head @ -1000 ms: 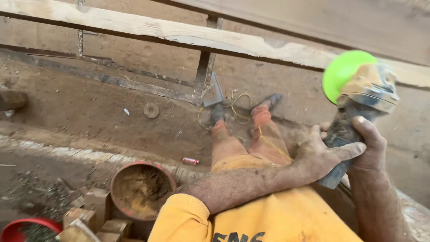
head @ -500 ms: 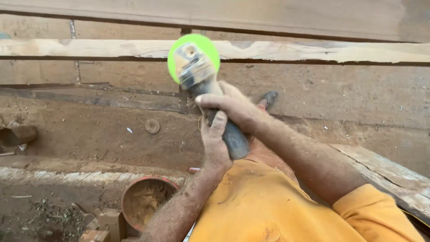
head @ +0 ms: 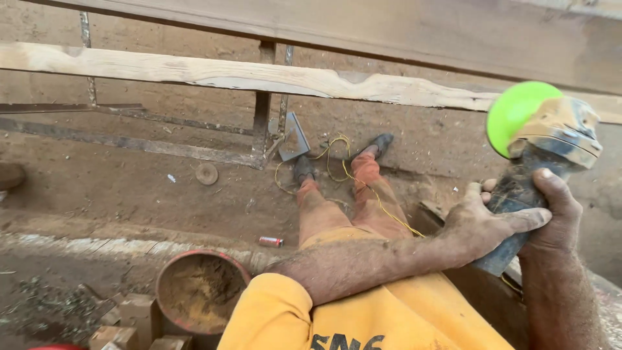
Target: The person sands a long piece of wood using a handheld power sander.
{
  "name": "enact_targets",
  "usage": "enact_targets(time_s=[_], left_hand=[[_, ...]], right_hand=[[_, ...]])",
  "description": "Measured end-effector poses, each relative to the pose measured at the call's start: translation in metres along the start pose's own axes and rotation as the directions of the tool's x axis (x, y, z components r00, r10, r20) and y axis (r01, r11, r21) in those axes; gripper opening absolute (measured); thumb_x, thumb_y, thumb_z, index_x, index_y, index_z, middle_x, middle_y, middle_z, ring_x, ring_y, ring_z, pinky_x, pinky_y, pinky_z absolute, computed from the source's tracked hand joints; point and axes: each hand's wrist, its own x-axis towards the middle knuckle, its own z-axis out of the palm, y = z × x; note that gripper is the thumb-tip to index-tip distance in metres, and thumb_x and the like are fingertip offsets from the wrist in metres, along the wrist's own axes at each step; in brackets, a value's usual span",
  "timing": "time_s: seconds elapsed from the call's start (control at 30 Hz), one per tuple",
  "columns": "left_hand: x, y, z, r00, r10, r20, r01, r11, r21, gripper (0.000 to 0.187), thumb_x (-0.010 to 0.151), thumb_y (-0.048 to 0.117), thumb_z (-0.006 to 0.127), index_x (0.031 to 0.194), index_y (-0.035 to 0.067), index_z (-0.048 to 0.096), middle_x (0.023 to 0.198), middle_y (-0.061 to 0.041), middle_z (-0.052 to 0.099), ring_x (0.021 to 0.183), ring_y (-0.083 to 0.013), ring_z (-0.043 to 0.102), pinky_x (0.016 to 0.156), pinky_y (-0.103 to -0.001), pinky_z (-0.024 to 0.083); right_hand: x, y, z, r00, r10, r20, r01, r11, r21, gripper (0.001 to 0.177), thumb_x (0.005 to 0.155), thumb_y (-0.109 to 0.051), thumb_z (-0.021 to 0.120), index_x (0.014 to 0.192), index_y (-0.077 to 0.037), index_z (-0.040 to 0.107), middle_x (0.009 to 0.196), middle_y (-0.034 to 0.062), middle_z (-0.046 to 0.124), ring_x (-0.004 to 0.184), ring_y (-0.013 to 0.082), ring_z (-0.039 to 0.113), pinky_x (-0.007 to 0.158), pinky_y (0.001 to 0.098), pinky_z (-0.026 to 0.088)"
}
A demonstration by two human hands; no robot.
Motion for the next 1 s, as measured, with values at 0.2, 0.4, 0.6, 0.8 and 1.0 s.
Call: enact_targets(time_s=[0.2,0.4,0.6,0.8,1.0], left_hand=[[-0.022,-0.013,-0.071,0.986,0.165,0.032,-0.153,0.960,-0.234,0.071,0.091,0.030,0.084,0.137,-0.009,0.046,0.118,-0.017,0.066,0.105,-0.0218,0.069,0.091,-0.035,0.060],[-0.087,0.051,-0.184,0.909,0.196,-0.369,-0.322,0.890,-0.322,0.061,0.095,0.024,0.065,0.148,0.007,0.039,0.132,-0.015,0.059,0.115,-0.0262,0.065,0.097,-0.041,0.060],[-0.078,0.070,-0.186,0.879,0.229,-0.418,-0.409,0.811,-0.417,0.066,0.093,0.030,0.067,0.148,0.008,0.037,0.131,-0.017,0.058,0.117,-0.0299,0.065,0.098,-0.045,0.060],[-0.028,0.012,-0.085,0.942,0.257,-0.214,-0.321,0.876,-0.359,0.068,0.091,0.027,0.081,0.138,-0.004,0.043,0.122,-0.019,0.061,0.106,-0.0244,0.066,0.092,-0.037,0.060],[-0.021,0.005,-0.036,0.997,0.019,-0.073,-0.014,0.998,0.069,0.104,0.073,0.056,0.083,0.145,-0.005,0.040,0.124,-0.019,0.061,0.108,-0.0243,0.067,0.086,-0.035,0.060]], right_hand=[[-0.007,0.005,0.095,0.992,0.126,-0.016,-0.127,0.982,-0.141,0.062,0.090,-0.039,0.065,0.136,0.000,0.050,0.102,0.0112,0.064,0.085,0.0212,0.067,0.075,0.0345,0.060],[0.018,0.044,0.250,0.845,0.312,0.435,-0.109,0.896,-0.431,0.066,0.080,-0.044,0.074,0.125,0.001,0.058,0.102,0.0151,0.066,0.084,0.0198,0.068,0.075,0.0374,0.062],[0.024,0.016,0.273,0.790,0.415,0.452,-0.187,0.864,-0.468,0.071,0.076,-0.046,0.072,0.130,-0.006,0.052,0.103,0.0115,0.065,0.084,0.0185,0.069,0.076,0.0396,0.066],[0.020,0.004,0.125,0.934,0.280,0.220,-0.232,0.947,-0.220,0.069,0.085,-0.042,0.069,0.135,0.003,0.052,0.096,0.0128,0.066,0.080,0.0215,0.068,0.074,0.0381,0.062],[-0.005,0.007,0.040,0.992,0.096,0.088,-0.096,0.995,-0.002,0.075,0.095,-0.040,0.066,0.147,0.006,0.039,0.104,0.0178,0.064,0.086,0.0260,0.068,0.079,0.0384,0.062]])
